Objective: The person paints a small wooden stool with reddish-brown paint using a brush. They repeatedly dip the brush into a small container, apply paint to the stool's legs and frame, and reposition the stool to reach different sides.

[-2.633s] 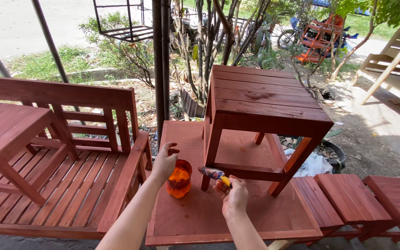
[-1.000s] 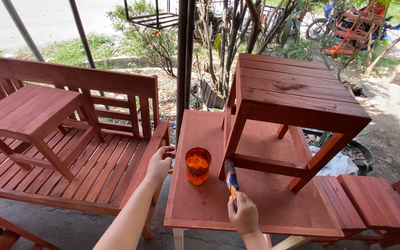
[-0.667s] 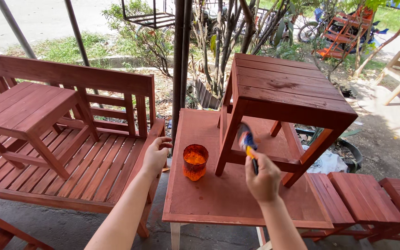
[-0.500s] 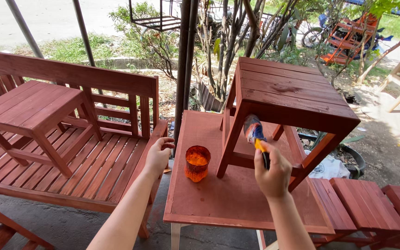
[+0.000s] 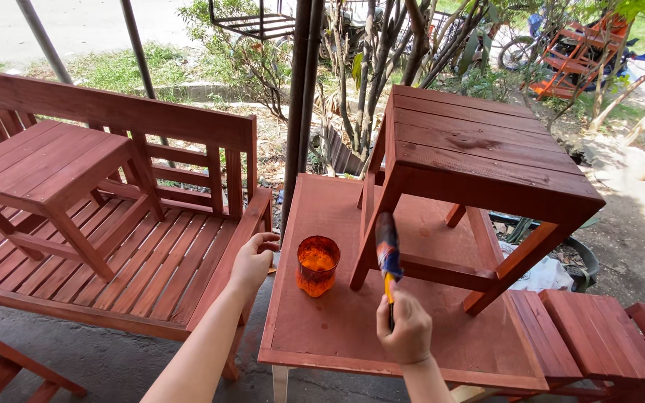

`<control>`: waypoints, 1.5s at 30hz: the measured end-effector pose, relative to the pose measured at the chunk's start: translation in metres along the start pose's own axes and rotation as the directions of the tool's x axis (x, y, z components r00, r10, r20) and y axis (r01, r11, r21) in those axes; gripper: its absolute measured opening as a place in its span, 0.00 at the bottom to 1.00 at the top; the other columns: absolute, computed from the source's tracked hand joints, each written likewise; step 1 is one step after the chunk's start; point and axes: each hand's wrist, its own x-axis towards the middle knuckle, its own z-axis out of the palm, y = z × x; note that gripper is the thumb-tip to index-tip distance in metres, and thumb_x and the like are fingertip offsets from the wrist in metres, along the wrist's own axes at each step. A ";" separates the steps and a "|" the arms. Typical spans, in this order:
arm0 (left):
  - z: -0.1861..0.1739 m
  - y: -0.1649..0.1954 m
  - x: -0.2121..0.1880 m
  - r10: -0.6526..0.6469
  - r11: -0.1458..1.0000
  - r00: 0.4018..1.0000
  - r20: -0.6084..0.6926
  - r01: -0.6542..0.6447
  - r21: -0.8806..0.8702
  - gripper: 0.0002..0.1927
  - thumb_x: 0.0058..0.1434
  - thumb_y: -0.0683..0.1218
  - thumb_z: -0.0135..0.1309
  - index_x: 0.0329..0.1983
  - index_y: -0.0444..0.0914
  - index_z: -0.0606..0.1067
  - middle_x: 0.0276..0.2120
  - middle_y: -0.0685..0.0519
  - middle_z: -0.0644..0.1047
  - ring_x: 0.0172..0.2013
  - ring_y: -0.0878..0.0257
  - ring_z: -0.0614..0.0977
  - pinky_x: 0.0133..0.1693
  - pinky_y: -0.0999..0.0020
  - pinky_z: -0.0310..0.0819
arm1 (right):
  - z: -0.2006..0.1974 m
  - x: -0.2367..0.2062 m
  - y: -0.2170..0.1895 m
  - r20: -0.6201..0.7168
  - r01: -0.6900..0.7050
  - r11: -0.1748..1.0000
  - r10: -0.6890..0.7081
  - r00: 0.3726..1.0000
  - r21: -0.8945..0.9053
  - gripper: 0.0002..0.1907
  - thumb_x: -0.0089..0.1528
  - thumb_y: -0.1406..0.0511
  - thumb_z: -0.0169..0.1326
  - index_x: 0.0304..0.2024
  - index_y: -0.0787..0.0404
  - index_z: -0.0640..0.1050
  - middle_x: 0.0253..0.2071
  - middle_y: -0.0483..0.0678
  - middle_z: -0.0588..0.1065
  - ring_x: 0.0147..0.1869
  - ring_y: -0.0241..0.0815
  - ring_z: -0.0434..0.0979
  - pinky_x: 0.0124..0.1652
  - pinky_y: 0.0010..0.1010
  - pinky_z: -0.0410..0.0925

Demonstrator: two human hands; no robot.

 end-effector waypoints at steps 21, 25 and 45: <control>0.006 0.008 0.014 0.036 0.999 0.999 0.019 -0.037 0.034 0.20 0.61 0.34 0.44 0.55 0.37 0.76 0.43 0.52 0.79 0.38 0.70 0.77 0.39 0.74 0.73 | -0.013 0.024 -0.002 -0.009 0.077 0.997 -0.077 0.997 -0.018 0.04 0.60 0.72 0.55 0.38 0.66 0.74 0.32 0.56 0.77 0.36 0.55 0.81 0.33 0.38 0.75; 0.011 0.000 0.014 -0.018 0.999 0.999 0.030 0.017 0.029 0.23 0.59 0.33 0.43 0.56 0.38 0.76 0.44 0.53 0.79 0.36 0.66 0.76 0.37 0.70 0.72 | 0.002 -0.005 0.004 -0.001 0.059 0.998 -0.059 0.998 -0.008 0.05 0.60 0.71 0.55 0.38 0.66 0.73 0.31 0.55 0.76 0.36 0.54 0.81 0.32 0.38 0.74; 0.008 0.039 -0.003 0.026 0.986 1.000 0.006 -0.027 0.165 0.19 0.63 0.36 0.45 0.55 0.39 0.76 0.42 0.56 0.80 0.37 0.68 0.78 0.38 0.74 0.72 | -0.017 0.026 0.047 0.414 0.072 0.997 -0.072 0.907 0.017 0.06 0.63 0.67 0.55 0.38 0.64 0.76 0.29 0.53 0.78 0.28 0.45 0.79 0.30 0.32 0.76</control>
